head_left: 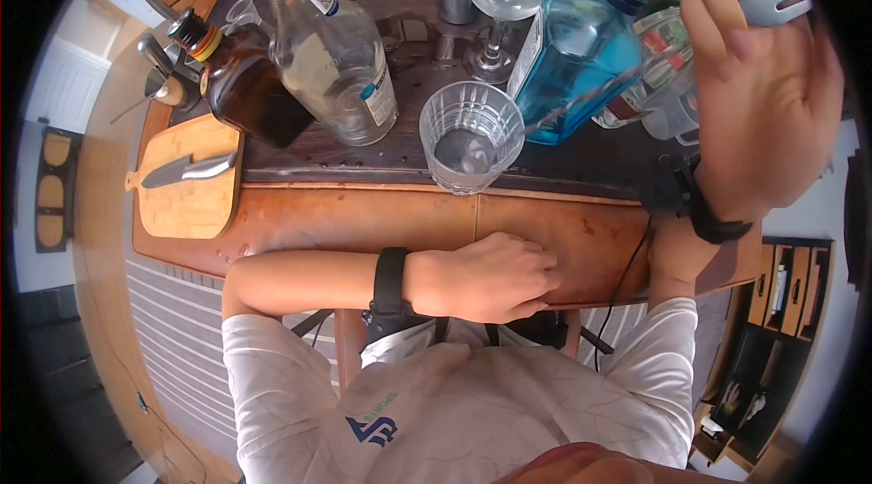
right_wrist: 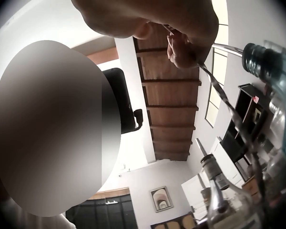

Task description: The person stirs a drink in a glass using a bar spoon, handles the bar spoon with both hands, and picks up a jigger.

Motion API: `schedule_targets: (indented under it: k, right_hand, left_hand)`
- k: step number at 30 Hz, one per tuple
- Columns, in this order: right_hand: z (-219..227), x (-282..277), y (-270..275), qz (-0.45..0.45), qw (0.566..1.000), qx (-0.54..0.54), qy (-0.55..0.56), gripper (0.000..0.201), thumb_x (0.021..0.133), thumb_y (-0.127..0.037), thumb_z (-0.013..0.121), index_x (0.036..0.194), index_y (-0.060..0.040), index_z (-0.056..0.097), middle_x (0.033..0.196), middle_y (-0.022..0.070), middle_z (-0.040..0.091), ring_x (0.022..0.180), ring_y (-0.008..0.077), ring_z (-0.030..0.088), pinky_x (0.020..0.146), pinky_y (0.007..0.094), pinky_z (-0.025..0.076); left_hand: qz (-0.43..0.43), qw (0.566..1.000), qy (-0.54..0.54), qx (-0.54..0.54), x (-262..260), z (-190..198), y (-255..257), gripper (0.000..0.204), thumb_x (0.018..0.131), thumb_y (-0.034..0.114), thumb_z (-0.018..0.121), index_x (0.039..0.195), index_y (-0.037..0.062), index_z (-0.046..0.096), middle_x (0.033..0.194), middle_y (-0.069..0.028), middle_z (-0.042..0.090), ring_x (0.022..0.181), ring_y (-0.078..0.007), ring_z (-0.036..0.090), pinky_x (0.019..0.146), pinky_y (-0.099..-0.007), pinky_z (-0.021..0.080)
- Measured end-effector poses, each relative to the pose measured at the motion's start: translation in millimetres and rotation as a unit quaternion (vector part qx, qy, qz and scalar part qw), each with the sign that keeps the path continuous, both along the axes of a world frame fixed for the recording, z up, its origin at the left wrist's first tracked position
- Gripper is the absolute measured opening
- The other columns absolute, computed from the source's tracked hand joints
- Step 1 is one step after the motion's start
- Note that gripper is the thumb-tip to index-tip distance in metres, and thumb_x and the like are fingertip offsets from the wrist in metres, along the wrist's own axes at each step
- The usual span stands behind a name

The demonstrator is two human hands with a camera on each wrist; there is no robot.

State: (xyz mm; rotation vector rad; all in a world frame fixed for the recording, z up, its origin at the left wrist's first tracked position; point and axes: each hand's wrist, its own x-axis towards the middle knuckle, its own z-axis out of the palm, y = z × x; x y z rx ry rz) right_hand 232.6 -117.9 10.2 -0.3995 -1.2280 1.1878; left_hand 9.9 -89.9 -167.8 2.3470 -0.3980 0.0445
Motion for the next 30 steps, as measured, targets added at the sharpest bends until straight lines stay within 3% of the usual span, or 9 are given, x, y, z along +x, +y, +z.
schedule_targets:
  k: [13,23,25,30]
  right_hand:
    - [-15.0,-38.7,7.2,-0.055,0.996,0.075,-0.016,0.018,0.106,-0.023,0.042,0.093,-0.0115,0.048,0.089,0.0014,0.039,0.072,0.0103,0.032,0.067,0.027,0.03]
    - [-23.5,-17.0,1.8,-0.087,0.988,0.125,-0.03,0.019,0.105,-0.023,0.043,0.09,-0.0126,0.048,0.088,0.001,0.039,0.071,0.01,0.031,0.066,0.0268,0.029]
    - [-21.4,-11.0,-2.4,-0.089,0.993,0.068,0.022,0.023,0.102,-0.024,0.044,0.081,-0.0159,0.044,0.08,-0.0019,0.037,0.068,0.0092,0.028,0.064,0.0267,0.025]
    - [-17.6,-5.6,-4.5,-0.058,0.996,0.057,0.046,0.027,0.101,-0.022,0.045,0.075,-0.0174,0.04,0.07,-0.0052,0.032,0.063,0.0093,0.027,0.063,0.0268,0.026]
  left_hand:
    - [-0.001,1.0,0.004,0.004,-1.1,-0.4,0.1,0.022,0.09,0.021,0.068,0.089,0.0009,0.06,0.091,-0.0134,0.057,0.089,-0.0332,0.062,0.077,-0.0455,0.051]
    - [0.003,1.0,-0.007,0.008,-1.7,-3.1,-0.4,0.023,0.09,0.022,0.068,0.089,0.0009,0.06,0.092,-0.0136,0.057,0.089,-0.0336,0.062,0.078,-0.0457,0.051]
    - [0.005,1.0,-0.009,0.01,-1.9,-3.5,-0.9,0.023,0.09,0.022,0.067,0.089,0.001,0.06,0.092,-0.0136,0.058,0.089,-0.0336,0.062,0.078,-0.0457,0.052]
    - [0.003,1.0,-0.003,0.014,-1.7,-3.2,-1.0,0.023,0.091,0.023,0.067,0.089,0.0012,0.06,0.093,-0.0136,0.058,0.09,-0.0335,0.063,0.079,-0.0456,0.052]
